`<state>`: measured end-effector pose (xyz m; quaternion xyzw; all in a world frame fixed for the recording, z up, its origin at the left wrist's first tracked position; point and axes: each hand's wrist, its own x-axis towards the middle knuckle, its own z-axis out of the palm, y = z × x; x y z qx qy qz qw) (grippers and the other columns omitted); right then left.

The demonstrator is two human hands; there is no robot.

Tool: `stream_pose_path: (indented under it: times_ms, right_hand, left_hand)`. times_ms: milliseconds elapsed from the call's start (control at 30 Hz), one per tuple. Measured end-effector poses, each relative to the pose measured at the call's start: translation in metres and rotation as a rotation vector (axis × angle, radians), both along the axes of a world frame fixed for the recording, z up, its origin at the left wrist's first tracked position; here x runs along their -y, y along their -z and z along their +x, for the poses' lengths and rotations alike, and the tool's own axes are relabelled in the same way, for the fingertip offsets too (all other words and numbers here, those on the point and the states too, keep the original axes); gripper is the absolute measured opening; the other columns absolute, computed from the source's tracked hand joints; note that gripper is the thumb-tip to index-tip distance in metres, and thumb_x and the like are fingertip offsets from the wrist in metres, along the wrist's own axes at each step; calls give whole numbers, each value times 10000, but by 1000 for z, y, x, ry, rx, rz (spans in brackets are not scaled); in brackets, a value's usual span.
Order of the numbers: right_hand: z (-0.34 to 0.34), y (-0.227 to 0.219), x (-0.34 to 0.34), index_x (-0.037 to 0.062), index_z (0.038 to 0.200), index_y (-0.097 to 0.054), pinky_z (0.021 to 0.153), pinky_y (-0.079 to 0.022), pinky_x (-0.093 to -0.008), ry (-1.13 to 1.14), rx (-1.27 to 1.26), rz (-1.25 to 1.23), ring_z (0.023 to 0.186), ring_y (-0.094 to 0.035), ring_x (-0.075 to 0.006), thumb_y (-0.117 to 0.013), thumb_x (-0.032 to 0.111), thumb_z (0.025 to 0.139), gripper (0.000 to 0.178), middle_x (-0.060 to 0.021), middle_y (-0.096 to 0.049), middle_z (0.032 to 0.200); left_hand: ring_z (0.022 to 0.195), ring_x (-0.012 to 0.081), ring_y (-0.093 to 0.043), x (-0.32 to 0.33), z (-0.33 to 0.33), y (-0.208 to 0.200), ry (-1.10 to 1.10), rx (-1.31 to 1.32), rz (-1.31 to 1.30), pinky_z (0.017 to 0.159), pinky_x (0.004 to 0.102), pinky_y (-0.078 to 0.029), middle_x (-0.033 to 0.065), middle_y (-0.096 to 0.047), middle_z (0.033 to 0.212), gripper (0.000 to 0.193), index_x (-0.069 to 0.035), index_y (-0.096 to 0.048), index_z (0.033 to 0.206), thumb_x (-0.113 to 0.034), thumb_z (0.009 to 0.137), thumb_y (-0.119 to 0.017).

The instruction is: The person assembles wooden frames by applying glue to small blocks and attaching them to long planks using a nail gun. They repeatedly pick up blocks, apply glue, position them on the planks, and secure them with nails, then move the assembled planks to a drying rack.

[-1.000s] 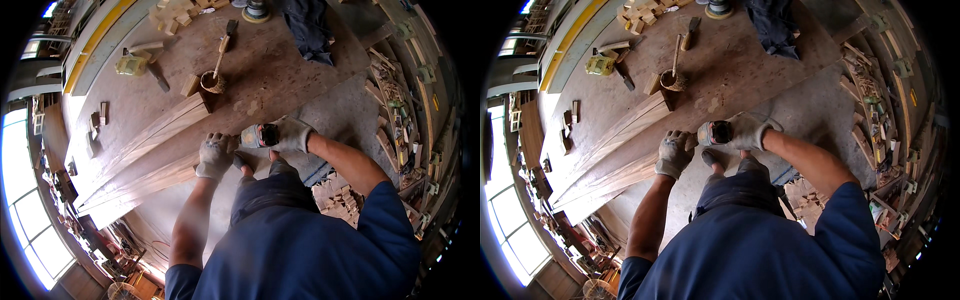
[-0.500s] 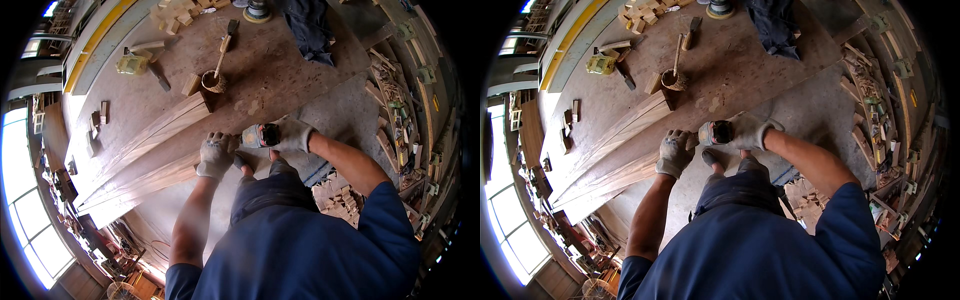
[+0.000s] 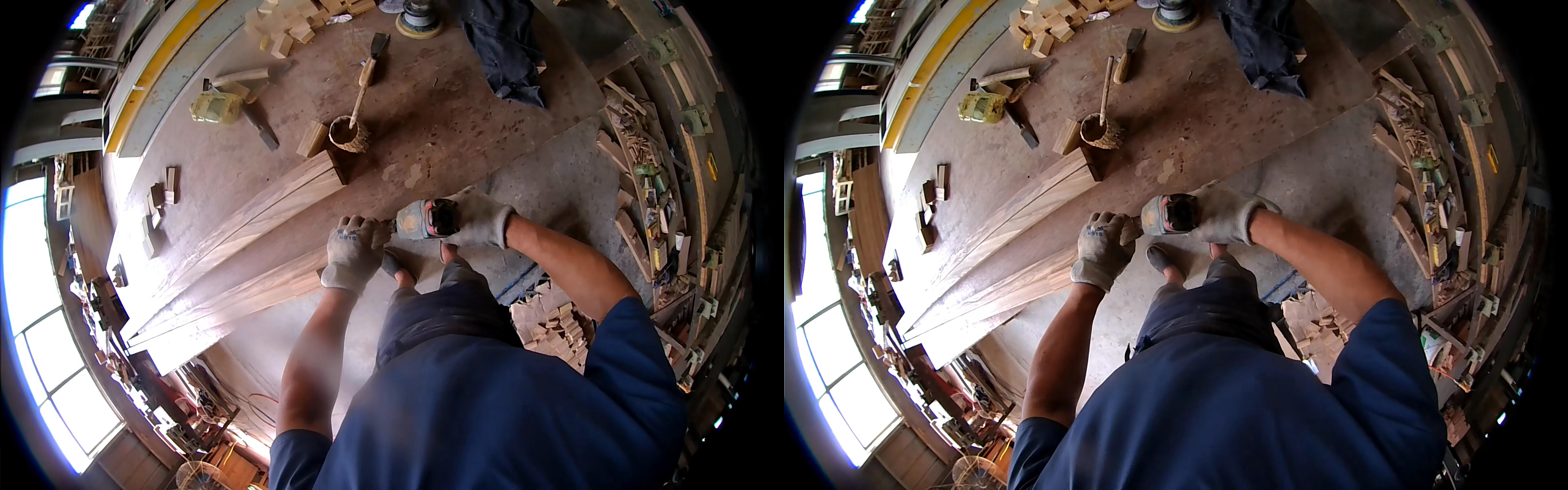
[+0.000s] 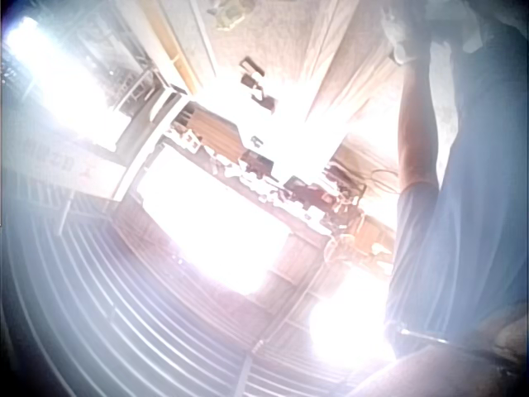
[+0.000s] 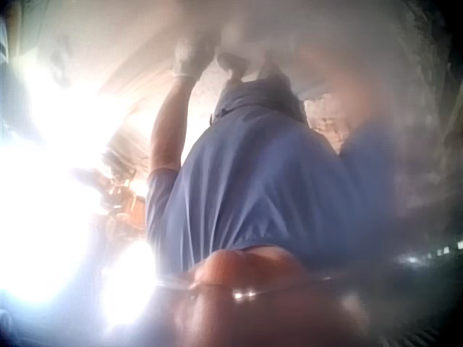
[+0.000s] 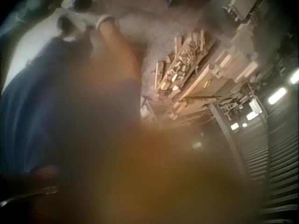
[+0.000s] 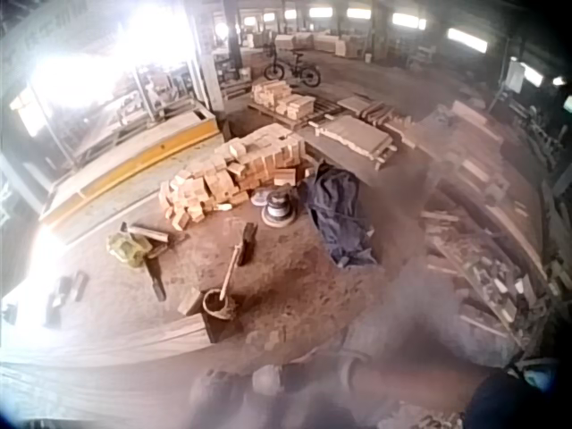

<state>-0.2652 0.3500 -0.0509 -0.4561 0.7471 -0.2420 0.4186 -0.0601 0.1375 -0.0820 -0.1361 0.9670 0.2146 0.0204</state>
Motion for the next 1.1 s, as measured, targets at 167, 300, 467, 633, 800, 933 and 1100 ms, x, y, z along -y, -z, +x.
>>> stream_pose_path:
  times_ms: [167, 300, 467, 633, 800, 933, 1100]
  right_hand:
    - [-3, 0, -8, 97, 1157, -729, 860, -603, -436, 92, 215, 95, 982, -754, -356, -746, 311, 894, 340, -157, -780, 1047]
    - [-3, 2, -15, 102, 1227, -736, 839, -622, -408, 28, 60, -79, 908, -784, -335, -660, 348, 951, 376, -194, -785, 1010]
    - [-6, -24, -6, 131, 1237, -738, 912, -586, -444, -73, -205, -74, 1045, -742, -364, -670, 340, 937, 372, -186, -773, 1116]
    - [-5, -42, 13, 115, 1226, -743, 892, -590, -443, -64, -230, -115, 1029, -752, -351, -728, 350, 906, 398, -194, -774, 1092]
    - [0, -81, 55, 68, 1147, -765, 896, -596, -412, 15, -147, -12, 1008, -768, -317, -799, 304, 851, 380, -184, -789, 1065]
    - [17, -115, 94, 26, 1158, -757, 886, -594, -393, 15, -27, 24, 976, -761, -243, -783, 205, 854, 354, -143, -801, 1054]
    - [28, -120, 127, -11, 1186, -738, 787, -588, -339, -112, -39, 47, 854, -705, -128, -778, 134, 861, 358, -96, -781, 977]
  left_hand:
    - [1058, 410, -646, -1, 1, -2, 6, 28, -17, 890, 503, -558, 172, -711, 1086, 369, -71, -724, 1130, -123, 767, -769]
    - [1138, 393, -624, -1, 5, -3, 15, 109, -39, 940, 495, -544, 161, -696, 1187, 469, -74, -697, 1225, -173, 782, -816]
    - [1239, 366, -595, -1, 11, -13, 12, 151, -36, 1030, 481, -501, 145, -668, 1319, 576, -79, -647, 1363, -203, 824, -807]
    - [1275, 347, -586, -3, 17, -3, 4, 23, -118, 1066, 474, -469, 141, -662, 1340, 456, -70, -644, 1365, -185, 925, -674]
    - [1259, 325, -592, -21, 8, -3, -4, 187, -135, 1066, 453, -447, 133, -680, 1312, 401, -49, -654, 1350, -182, 982, -569]
    - [1177, 345, -631, -36, 2, 8, -75, 131, -189, 1008, 479, -469, 169, -690, 1259, 378, -9, -682, 1274, -196, 960, -587]
    - [1166, 337, -632, -36, -1, 8, -71, 175, -125, 989, 459, -467, 159, -689, 1259, 362, -34, -692, 1266, -218, 989, -547]
